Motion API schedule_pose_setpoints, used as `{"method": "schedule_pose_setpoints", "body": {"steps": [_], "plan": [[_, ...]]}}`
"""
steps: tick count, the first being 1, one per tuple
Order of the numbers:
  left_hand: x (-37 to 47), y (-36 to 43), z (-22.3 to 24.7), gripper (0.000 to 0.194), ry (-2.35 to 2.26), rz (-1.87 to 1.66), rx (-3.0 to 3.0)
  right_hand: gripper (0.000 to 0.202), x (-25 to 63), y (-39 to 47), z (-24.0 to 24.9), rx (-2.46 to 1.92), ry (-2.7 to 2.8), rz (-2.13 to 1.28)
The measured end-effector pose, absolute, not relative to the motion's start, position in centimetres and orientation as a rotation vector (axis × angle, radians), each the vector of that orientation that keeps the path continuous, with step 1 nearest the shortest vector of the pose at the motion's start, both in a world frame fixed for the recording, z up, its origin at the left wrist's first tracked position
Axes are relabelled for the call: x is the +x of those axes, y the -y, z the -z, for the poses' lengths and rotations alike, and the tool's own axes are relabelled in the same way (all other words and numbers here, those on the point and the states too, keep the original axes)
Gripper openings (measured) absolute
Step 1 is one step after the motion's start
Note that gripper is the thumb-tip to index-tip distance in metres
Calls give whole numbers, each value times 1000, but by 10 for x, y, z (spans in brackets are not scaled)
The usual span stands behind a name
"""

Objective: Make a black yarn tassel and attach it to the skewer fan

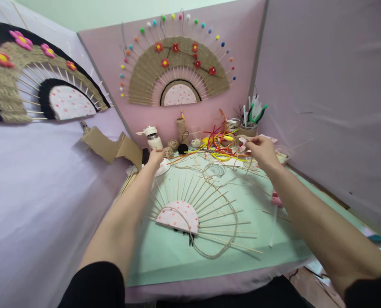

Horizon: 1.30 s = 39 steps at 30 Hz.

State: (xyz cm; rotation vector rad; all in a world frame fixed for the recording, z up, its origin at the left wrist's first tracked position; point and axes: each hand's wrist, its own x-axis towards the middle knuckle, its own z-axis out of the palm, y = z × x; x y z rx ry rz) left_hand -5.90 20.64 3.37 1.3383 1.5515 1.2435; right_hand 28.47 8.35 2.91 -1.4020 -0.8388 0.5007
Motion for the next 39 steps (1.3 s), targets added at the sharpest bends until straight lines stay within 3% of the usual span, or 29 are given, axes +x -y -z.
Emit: {"method": "schedule_pose_setpoints", "body": {"steps": [3,7,12,18,23,32,39], "plan": [[-67,-170,-46,15,-1440,-1181,1272,10,295,-87,-18,-1544,961,-406],[-90,-92,-57,22,-1159,-1141,1235,28,295,-81,-13,-1818,1302,-328],[-112,29,-33,28,-1004,-1200,1030,45,262,-46,-25,-1887,1680,-171],[-101,125,11,29,-1037,-1250,580,47,176,27,-18,-1517,2076,-691],[-93,132,17,33,-1037,-1319,320,54,134,49,1,-1487,2173,-843],[-80,107,24,33,-939,-1280,226,37,133,47,13,-1377,2129,-879],[-65,108,26,30,-913,-1333,363,36,141,59,2,-1275,1992,-1002]]}}
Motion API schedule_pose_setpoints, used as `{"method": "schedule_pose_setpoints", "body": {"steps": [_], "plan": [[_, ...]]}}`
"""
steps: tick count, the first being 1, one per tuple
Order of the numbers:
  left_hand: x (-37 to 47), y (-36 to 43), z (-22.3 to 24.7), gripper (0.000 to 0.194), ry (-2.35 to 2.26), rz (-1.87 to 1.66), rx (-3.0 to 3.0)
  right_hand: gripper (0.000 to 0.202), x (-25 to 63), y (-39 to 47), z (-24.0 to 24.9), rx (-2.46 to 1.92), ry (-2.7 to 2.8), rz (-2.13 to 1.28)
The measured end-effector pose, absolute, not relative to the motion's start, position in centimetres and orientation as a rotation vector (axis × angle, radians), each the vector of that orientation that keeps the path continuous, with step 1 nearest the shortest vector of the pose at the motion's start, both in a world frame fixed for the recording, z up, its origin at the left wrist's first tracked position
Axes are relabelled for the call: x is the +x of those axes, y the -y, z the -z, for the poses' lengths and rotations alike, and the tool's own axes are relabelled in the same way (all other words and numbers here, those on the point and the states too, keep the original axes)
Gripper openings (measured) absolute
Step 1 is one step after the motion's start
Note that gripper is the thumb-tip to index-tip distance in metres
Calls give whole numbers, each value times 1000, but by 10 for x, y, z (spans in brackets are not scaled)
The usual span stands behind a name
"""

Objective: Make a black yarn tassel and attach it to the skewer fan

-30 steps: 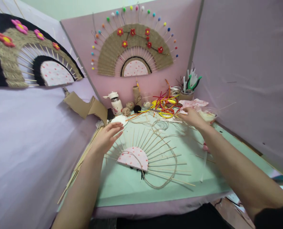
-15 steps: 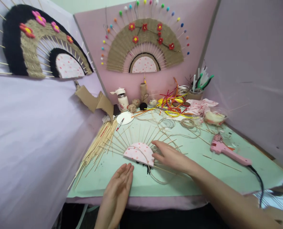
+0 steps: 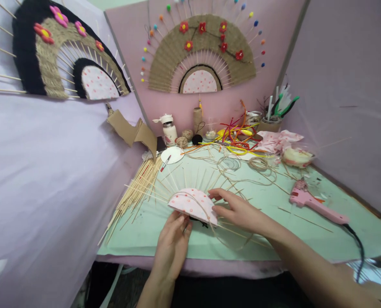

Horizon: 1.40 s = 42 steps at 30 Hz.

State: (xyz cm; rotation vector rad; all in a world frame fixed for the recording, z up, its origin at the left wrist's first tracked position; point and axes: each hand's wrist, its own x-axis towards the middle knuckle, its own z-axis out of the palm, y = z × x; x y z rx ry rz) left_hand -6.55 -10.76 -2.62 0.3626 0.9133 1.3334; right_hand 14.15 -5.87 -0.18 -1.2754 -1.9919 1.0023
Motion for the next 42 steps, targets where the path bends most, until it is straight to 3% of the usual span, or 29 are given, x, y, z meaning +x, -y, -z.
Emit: {"method": "schedule_pose_setpoints", "body": {"steps": [10,21,29,33,37,39,42], "plan": [[-53,80,12,32,-1099,-1392,685,37,154,82,-18,-1182,1963,-1012],[-82,46,-107,19,-999,-2091,1363,22,160,90,-32,-993,1679,-309],[-90,37,-141,6,-960,-2307,1347,35,157,59,-33,-1010,1665,-26],[-100,38,-144,6,-1108,-2262,1239,42,146,51,-32,-996,1696,-173],[-115,36,-144,6,-1126,-2263,1277,58,139,44,-20,-1027,1689,-633],[-122,33,-142,7,-1110,-2266,1296,47,142,41,-17,-1096,1682,-797],[-129,29,-138,8,-1097,-2291,1271,25,157,39,-21,-1241,1589,-768]]}}
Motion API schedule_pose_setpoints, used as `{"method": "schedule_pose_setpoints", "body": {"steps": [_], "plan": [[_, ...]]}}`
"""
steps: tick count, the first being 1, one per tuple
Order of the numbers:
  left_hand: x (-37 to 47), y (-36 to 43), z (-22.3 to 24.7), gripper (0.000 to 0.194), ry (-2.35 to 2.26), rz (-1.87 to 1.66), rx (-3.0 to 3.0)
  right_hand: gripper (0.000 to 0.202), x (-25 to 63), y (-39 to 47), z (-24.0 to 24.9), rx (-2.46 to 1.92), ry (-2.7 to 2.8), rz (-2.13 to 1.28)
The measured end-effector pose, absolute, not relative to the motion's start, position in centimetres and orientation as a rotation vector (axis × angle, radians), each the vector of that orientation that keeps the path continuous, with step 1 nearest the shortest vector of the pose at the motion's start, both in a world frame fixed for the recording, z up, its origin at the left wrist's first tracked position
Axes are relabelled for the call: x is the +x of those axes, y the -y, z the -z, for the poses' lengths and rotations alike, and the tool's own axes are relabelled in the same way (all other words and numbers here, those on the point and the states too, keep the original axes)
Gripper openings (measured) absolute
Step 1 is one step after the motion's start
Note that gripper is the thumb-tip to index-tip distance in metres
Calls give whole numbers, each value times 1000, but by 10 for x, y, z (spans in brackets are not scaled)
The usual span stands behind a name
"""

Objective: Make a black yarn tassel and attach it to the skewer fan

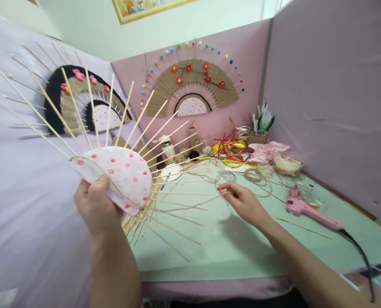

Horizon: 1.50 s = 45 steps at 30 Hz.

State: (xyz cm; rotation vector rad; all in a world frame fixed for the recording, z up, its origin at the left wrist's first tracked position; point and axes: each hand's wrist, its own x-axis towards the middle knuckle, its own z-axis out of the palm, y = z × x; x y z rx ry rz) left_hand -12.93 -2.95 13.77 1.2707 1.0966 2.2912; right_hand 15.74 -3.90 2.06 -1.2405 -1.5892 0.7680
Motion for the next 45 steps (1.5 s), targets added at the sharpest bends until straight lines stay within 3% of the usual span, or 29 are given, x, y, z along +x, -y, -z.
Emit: {"method": "schedule_pose_setpoints", "body": {"steps": [5,8,12,16,23,32,37,45], "plan": [[-121,18,-125,11,-1002,-2377,1237,23,194,48,-36,-1312,1262,-585],[-103,2,-107,24,-1013,-2197,1223,25,214,53,-35,-1342,1122,-492],[-76,-21,-74,33,-942,-2003,1166,42,227,52,-19,-1466,1550,-541],[-60,-28,-50,34,-948,-1967,1388,55,217,52,-10,-1471,1838,-372],[-56,-23,-33,29,-1046,-1971,1603,45,205,66,-15,-1436,1947,-288],[-63,-29,-19,19,-1280,-1956,1757,51,311,89,-5,-1833,1864,-39],[-59,-33,-21,22,-1412,-2045,1786,38,343,104,-13,-2347,1747,-141],[-54,-28,-33,24,-1316,-2131,1746,25,342,85,11,-2448,1790,-271]]}}
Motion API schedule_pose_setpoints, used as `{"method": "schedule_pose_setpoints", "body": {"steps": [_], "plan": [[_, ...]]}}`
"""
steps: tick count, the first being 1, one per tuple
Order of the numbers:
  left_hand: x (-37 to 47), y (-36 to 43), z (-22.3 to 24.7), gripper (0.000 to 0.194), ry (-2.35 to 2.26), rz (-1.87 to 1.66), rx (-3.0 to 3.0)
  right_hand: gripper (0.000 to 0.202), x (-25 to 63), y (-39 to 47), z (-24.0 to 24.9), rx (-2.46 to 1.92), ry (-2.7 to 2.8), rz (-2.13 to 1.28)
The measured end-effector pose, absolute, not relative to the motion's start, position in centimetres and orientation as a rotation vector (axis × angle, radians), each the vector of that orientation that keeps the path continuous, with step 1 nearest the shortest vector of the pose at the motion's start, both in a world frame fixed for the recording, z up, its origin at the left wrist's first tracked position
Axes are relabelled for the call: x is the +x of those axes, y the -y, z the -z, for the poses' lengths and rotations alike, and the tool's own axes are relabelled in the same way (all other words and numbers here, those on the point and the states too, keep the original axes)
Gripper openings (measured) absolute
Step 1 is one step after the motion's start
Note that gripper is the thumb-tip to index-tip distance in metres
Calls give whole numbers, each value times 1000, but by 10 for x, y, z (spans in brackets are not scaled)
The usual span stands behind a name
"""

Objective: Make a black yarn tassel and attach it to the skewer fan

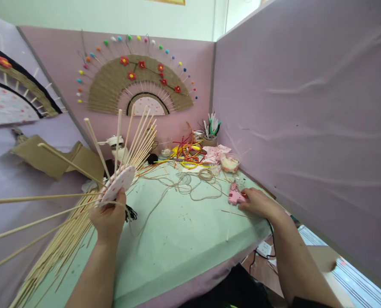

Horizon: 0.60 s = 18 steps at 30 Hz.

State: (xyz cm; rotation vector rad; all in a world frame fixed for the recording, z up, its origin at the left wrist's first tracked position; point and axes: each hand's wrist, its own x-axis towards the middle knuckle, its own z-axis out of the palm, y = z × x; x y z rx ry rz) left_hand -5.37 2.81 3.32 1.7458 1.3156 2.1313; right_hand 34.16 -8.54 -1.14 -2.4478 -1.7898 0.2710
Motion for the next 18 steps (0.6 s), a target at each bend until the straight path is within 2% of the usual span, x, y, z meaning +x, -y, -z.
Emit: {"method": "schedule_pose_setpoints", "body": {"steps": [4,12,18], "plan": [[-57,-29,-34,20,-1332,-2171,1762,20,345,83,15,-2361,1792,-212],[-57,-30,-35,20,-1325,-2254,1632,37,352,89,-3,-1893,1434,-136],[-56,-31,-32,25,-1242,-2242,1614,45,298,89,-15,-1393,1096,-513]]}}
